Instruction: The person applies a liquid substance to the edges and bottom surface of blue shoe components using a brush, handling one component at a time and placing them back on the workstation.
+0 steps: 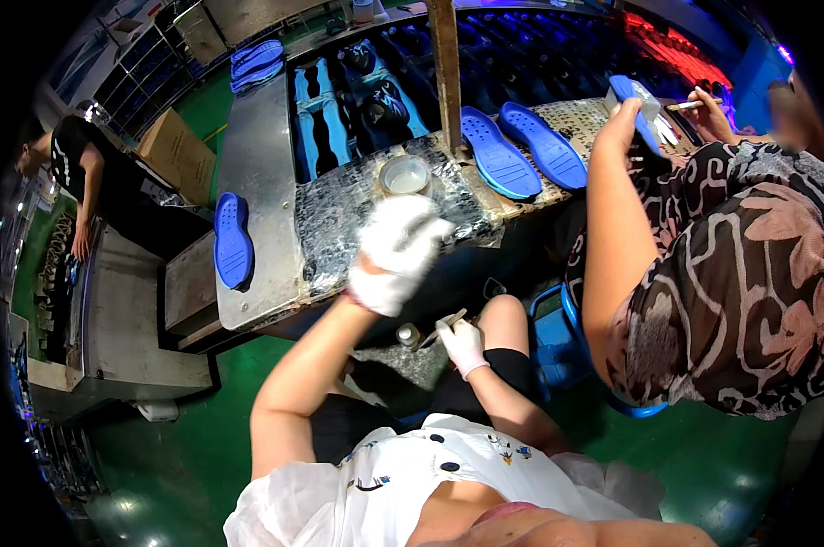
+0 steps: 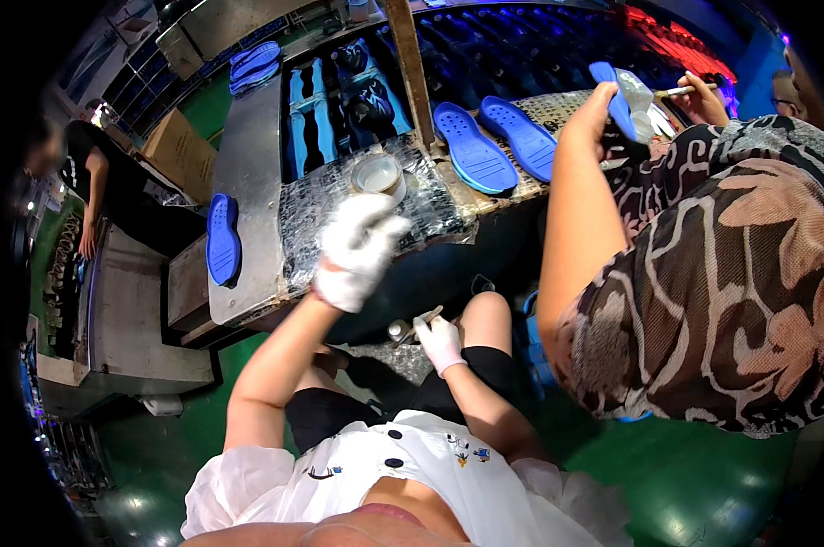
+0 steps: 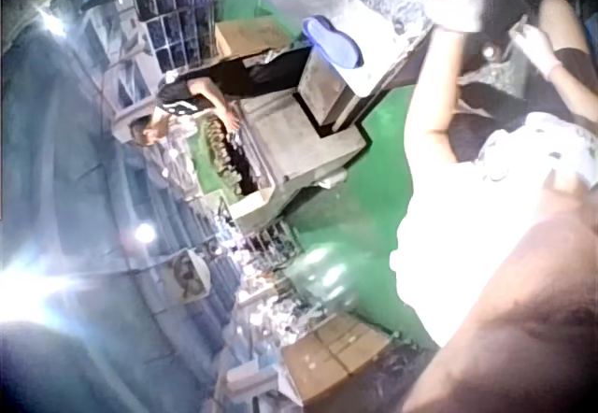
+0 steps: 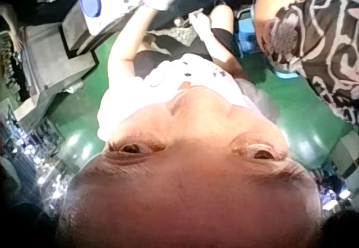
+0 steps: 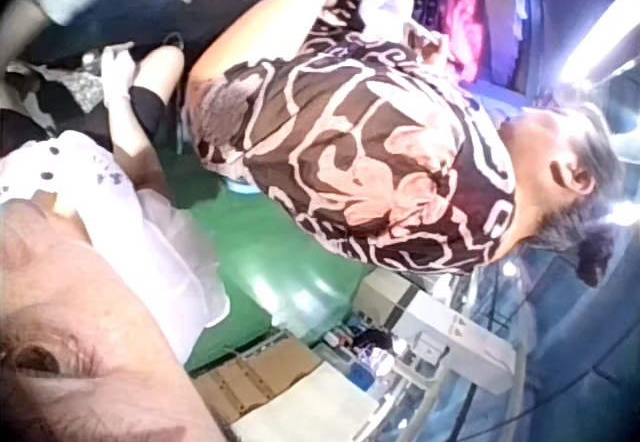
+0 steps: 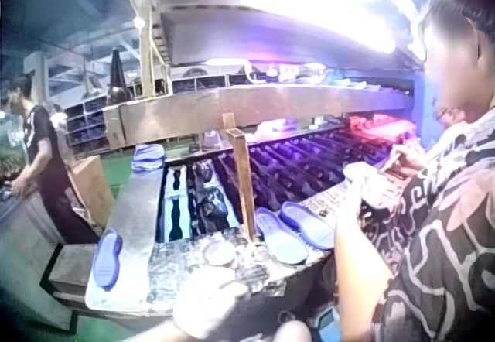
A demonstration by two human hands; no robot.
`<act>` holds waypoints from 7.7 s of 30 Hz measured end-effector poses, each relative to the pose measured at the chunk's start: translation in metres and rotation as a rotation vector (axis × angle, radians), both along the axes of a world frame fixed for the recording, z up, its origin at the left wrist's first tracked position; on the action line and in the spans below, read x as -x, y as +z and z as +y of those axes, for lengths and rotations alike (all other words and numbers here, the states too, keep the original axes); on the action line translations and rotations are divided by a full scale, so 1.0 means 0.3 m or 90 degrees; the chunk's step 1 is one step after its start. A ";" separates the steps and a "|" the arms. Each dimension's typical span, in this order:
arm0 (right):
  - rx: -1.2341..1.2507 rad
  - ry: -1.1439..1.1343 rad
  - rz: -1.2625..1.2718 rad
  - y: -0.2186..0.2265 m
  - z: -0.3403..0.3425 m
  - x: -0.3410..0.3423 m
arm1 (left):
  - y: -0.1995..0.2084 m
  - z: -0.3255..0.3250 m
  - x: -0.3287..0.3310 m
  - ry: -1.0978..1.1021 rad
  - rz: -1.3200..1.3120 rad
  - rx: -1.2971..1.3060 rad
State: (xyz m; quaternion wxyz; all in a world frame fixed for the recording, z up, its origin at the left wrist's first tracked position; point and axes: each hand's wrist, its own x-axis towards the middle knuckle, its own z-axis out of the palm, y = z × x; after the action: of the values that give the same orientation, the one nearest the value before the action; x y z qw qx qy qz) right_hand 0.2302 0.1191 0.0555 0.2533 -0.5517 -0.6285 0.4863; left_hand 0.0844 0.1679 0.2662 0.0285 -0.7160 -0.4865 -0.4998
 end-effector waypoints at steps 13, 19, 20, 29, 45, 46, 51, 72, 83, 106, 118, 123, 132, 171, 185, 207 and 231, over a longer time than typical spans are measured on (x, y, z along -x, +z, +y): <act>-0.013 0.080 -0.041 -0.008 -0.022 0.065 | -0.100 -0.345 0.904 0.739 -0.176 0.591; -0.030 0.047 -0.008 -0.096 -0.013 0.049 | -0.137 -0.462 0.939 0.712 -0.077 0.532; -0.044 0.042 -0.010 -0.103 -0.018 0.044 | -0.136 -0.486 0.950 0.722 -0.084 0.531; -0.050 0.012 0.212 0.050 -0.048 0.054 | -0.046 -0.568 0.639 0.352 -0.773 0.050; -0.684 0.166 0.255 0.723 -0.195 0.134 | -0.049 -0.565 0.094 0.413 -0.642 -0.013; -0.694 0.167 0.239 0.727 -0.198 0.125 | -0.051 -0.569 0.095 0.428 -0.614 -0.001; -0.667 0.138 0.248 0.736 -0.201 0.117 | -0.018 -0.575 0.054 0.390 -0.750 0.008; -0.698 0.188 0.238 0.705 -0.201 0.123 | -0.059 -0.569 0.070 0.344 -0.753 -0.028; -0.300 -0.020 0.057 0.099 -0.106 -0.009 | -0.007 -0.481 -0.011 0.087 -0.720 0.430; -0.162 0.047 -0.013 -0.062 -0.041 -0.007 | -0.075 -0.125 -0.201 -0.068 -0.634 0.674; -0.031 0.033 0.026 -0.094 -0.026 0.009 | -0.149 -0.354 0.471 0.470 -0.087 0.002; -0.007 0.055 -0.015 -0.047 -0.035 0.018 | -0.123 -0.352 0.532 0.563 0.065 0.109; -0.021 0.068 -0.031 -0.134 -0.014 0.001 | -0.085 -0.206 0.620 0.510 0.225 0.419; -0.498 0.128 0.341 0.634 -0.194 0.081 | -0.045 -0.555 0.083 0.302 -0.758 0.045; -0.644 0.146 0.201 0.675 -0.184 0.069 | -0.055 -0.558 0.094 0.331 -0.790 0.068; -0.639 0.132 0.197 0.715 -0.172 0.090 | -0.074 -0.554 0.073 0.256 -0.887 0.112; -0.574 0.085 0.208 0.588 -0.133 0.014 | -0.071 -0.538 0.099 0.320 -0.823 -0.018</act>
State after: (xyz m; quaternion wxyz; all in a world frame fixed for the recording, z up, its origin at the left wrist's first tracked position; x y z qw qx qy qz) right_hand 0.2261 0.0793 0.2320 0.5307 -0.2616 -0.7628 0.2609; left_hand 0.0547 0.0065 0.2448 -0.1430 -0.1398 -0.5503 -0.8107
